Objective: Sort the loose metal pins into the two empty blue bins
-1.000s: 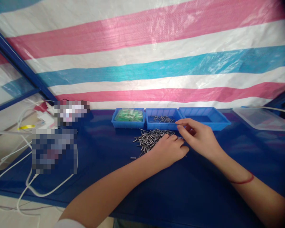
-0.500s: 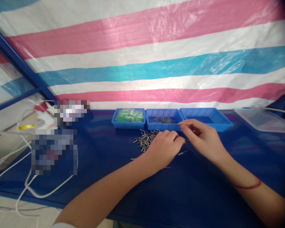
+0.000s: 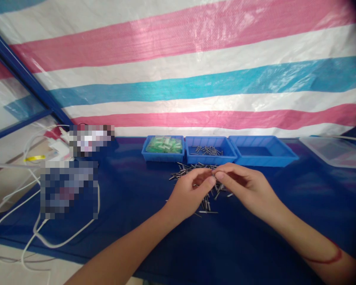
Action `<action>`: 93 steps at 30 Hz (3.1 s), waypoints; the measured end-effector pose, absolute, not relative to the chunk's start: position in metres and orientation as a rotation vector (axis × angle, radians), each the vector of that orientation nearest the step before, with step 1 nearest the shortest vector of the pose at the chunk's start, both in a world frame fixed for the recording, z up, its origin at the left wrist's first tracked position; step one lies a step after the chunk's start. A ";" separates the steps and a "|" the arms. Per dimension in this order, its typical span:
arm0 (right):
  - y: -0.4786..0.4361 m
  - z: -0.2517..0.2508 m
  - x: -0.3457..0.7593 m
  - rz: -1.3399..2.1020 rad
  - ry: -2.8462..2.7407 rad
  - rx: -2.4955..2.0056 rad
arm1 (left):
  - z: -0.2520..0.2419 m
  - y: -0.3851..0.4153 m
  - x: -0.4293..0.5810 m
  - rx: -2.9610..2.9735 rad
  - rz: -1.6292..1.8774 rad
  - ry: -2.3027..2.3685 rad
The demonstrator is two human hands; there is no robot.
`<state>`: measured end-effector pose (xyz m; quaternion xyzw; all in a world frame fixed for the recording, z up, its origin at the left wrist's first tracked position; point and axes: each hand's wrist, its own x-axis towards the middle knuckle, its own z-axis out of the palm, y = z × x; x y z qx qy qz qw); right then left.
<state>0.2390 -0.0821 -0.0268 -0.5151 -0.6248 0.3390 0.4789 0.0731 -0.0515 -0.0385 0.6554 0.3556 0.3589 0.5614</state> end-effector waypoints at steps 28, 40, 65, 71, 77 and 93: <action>-0.075 -0.029 0.235 0.681 -1.545 -1.336 | -0.029 -0.048 0.063 1.652 0.941 0.959; -0.039 -0.022 0.247 0.980 -0.914 -1.247 | -0.030 -0.041 0.066 2.491 0.699 0.870; -0.072 -0.026 0.253 0.735 -1.427 -1.386 | -0.027 -0.040 0.086 2.274 0.803 1.035; -0.075 -0.026 0.244 0.871 -1.438 -1.284 | -0.032 -0.034 0.086 1.817 0.863 0.931; -0.074 -0.029 0.248 0.915 -1.371 -1.291 | -0.034 -0.033 0.086 1.644 0.813 0.832; -0.078 -0.025 0.246 0.704 -1.472 -1.290 | -0.032 -0.036 0.085 1.698 0.813 0.827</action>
